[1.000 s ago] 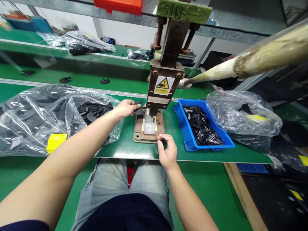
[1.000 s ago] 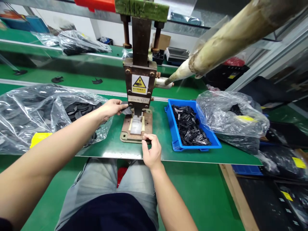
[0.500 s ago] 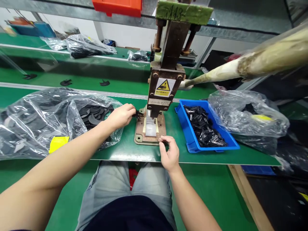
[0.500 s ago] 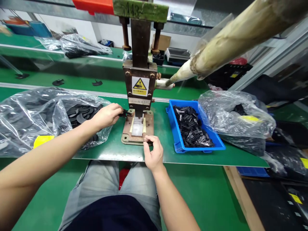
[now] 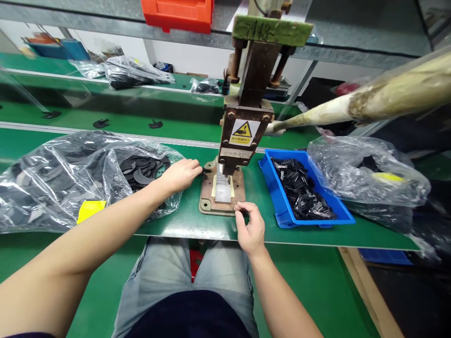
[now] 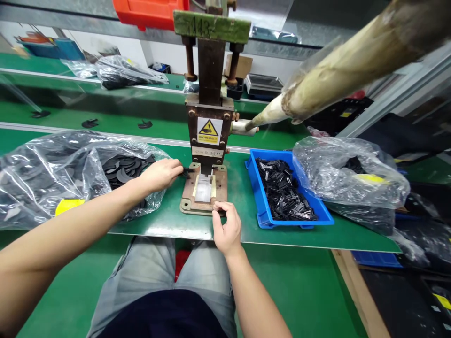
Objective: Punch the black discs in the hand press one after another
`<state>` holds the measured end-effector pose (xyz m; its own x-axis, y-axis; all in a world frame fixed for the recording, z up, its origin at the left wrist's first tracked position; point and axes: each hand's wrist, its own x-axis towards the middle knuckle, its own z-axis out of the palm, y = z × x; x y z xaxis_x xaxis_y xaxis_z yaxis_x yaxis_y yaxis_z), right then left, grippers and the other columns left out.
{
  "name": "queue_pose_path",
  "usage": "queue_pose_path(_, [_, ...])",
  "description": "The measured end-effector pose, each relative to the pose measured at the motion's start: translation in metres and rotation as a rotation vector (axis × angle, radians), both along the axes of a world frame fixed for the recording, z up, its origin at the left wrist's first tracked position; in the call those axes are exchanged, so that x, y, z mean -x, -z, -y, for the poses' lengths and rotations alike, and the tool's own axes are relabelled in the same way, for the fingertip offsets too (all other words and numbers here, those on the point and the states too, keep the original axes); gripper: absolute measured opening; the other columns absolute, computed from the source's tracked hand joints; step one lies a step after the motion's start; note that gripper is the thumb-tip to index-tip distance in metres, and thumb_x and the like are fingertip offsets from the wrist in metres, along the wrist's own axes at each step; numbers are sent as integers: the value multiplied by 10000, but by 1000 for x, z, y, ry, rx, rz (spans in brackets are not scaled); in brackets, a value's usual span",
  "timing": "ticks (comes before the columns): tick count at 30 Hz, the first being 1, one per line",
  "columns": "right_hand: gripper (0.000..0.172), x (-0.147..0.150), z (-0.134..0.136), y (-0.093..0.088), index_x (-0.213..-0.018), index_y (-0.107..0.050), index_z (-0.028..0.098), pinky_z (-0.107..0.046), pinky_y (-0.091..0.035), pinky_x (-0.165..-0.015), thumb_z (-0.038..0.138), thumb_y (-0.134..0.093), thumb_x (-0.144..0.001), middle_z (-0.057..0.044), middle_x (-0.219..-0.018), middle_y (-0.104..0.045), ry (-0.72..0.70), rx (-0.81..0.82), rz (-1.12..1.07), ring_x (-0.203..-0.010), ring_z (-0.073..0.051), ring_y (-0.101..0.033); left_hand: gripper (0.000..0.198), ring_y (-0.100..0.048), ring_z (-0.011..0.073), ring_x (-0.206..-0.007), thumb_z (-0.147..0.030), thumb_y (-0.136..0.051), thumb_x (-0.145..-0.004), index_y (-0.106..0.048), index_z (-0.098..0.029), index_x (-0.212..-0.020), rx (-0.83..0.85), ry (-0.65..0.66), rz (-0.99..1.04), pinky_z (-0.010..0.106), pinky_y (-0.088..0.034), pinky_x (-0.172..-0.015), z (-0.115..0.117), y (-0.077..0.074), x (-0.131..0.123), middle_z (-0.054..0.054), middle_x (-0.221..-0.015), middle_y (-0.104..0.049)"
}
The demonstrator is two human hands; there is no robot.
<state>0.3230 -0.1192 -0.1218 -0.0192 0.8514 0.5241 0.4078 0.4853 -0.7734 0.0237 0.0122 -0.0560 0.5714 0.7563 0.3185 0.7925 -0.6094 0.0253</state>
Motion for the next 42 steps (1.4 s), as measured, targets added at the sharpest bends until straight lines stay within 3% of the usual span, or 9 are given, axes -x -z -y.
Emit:
queue_pose_path(3, [244,0,-1,0,-1209,-624,241,-371,-568,-931,217,-588,-969,-55,-1075,-687,-6,-4,-3,-1033,-183,-673,95,-680,263,-952,-245,-638,-918,-703,-194,-964,65,-233,279,377,-540,-854,-13,-12,6,100,-983,-710])
queue_pose_path(6, [248,-1,-1,0,-1213,-625,244,-366,-568,-924,213,-587,-970,-53,-1068,-687,-9,-3,-9,-1027,-181,-673,218,-688,199,-731,-409,-710,-911,-686,-193,-934,289,-543,650,309,-543,-706,-37,-19,14,35,-801,-712])
queue_pose_path(11, [238,-3,0,-1,-1204,-632,250,-352,-567,-914,210,-585,-974,-48,-1054,-690,-4,5,-4,-1023,-175,-676,290,-657,130,-556,-340,-794,-872,-609,-165,-732,723,-710,1004,241,-563,-591,-86,-3,12,41,-666,-700])
queue_pose_path(15, [227,-6,0,0,-1196,-630,251,-337,-573,-898,210,-578,-979,-40,-1033,-690,12,6,-3,-999,-165,-680,217,-717,168,-619,-299,-780,-881,-646,-158,-785,649,-751,946,274,-603,-644,-130,4,7,82,-734,-744])
queue_pose_path(19, [203,-8,-1,3,-1175,-628,244,-335,-584,-877,216,-572,-982,-43,-1014,-688,29,11,-6,-983,-167,-683,174,-765,269,-1032,-327,-727,-910,-726,-172,-989,443,-743,792,340,-586,-919,-175,-10,9,139,-1084,-799])
queue_pose_path(25, [202,-11,-1,6,-1172,-630,249,-389,-607,-857,242,-571,-979,-68,-1016,-690,35,31,-18,-981,-211,-693,555,-611,285,-1370,-248,-792,-832,-671,-144,-1363,401,-610,495,315,-431,-1158,-199,-15,16,164,-1476,-652])
queue_pose_path(33, [177,-10,-4,3,-1146,-634,244,-392,-617,-860,255,-570,-982,-66,-1007,-699,29,3,3,-972,-207,-702,445,-592,321,-1395,-286,-633,-935,-701,-117,-1341,404,-526,286,374,-424,-1197,-129,-24,43,180,-1469,-651])
queue_pose_path(37, [146,-29,-4,-28,-1097,-665,249,-405,-608,-872,290,-602,-972,-71,-1023,-706,13,-36,41,-983,-213,-695,376,-664,303,-1292,-334,-557,-982,-740,-163,-1263,348,-322,267,423,-493,-1148,-45,-31,33,138,-1370,-720])
queue_pose_path(42, [233,-119,-38,-84,-1107,-714,280,-499,-540,-1026,419,-570,-986,-123,-1155,-730,237,-35,308,-1098,-270,-693,278,-689,248,-1211,-328,-524,-1033,-736,-210,-1169,214,-23,504,434,-536,-1112,72,-10,3,108,-1217,-767])
